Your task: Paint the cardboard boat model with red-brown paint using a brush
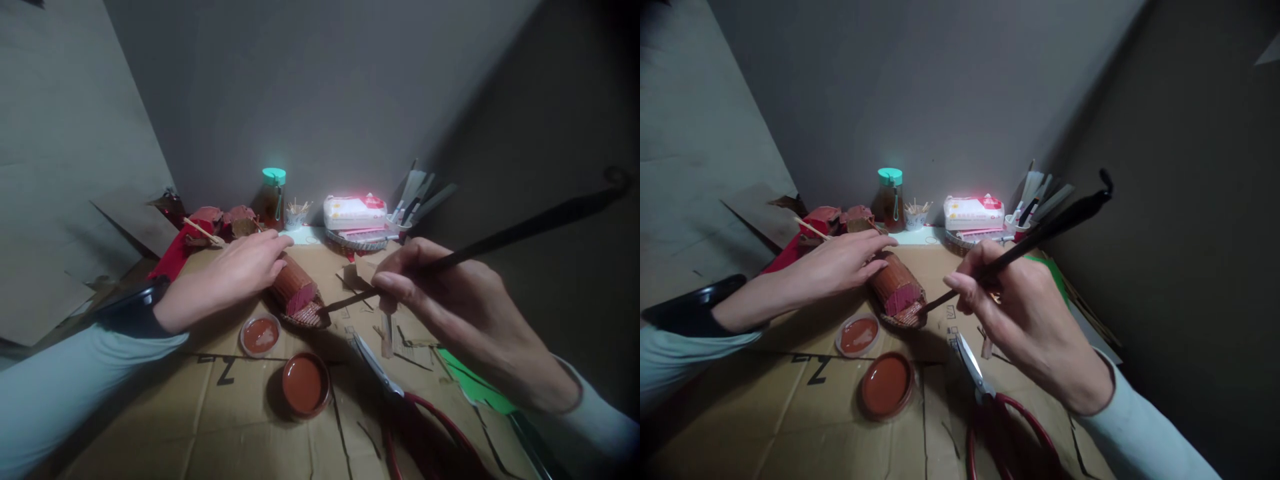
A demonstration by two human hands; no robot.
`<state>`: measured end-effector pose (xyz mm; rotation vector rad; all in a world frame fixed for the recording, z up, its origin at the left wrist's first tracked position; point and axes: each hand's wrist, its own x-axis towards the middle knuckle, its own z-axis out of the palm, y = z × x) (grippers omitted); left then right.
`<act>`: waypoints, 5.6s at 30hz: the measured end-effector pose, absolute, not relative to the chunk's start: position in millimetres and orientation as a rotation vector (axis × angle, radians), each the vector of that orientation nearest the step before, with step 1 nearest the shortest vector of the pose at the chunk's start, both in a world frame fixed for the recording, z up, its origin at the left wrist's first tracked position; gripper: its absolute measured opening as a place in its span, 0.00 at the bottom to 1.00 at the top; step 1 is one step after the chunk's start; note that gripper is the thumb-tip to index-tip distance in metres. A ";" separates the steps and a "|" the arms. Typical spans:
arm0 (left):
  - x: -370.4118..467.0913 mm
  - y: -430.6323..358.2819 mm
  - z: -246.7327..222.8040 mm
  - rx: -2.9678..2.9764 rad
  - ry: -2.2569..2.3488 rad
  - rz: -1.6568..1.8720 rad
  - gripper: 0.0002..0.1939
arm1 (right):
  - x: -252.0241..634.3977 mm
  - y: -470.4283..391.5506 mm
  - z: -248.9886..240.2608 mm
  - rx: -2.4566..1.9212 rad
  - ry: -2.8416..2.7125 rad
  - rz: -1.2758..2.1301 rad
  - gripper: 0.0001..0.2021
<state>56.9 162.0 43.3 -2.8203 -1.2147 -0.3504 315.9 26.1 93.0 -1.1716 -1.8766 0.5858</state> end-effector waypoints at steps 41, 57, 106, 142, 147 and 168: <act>59.4 156.3 49.8 -2.829 -1.242 -0.308 0.20 | 312.7 18.2 78.2 -1.140 -1.606 0.504 0.11; 57.8 158.5 47.2 -2.833 -1.224 -0.343 0.19 | 310.4 11.7 78.7 -1.136 -1.528 0.187 0.08; 60.6 154.1 50.6 -2.846 -1.202 -0.393 0.17 | 323.2 8.0 98.3 -1.177 -1.558 0.294 0.08; 59.4 161.0 46.6 -2.822 -1.063 -0.476 0.16 | 302.3 14.4 83.1 -1.104 -1.585 1.062 0.10; 59.0 160.2 46.2 -2.847 -1.084 -0.487 0.16 | 319.8 15.3 79.8 -1.093 -1.409 1.066 0.07; 61.9 157.2 49.0 -2.841 -1.127 -0.445 0.17 | 325.3 17.3 72.3 -1.121 -1.272 1.033 0.09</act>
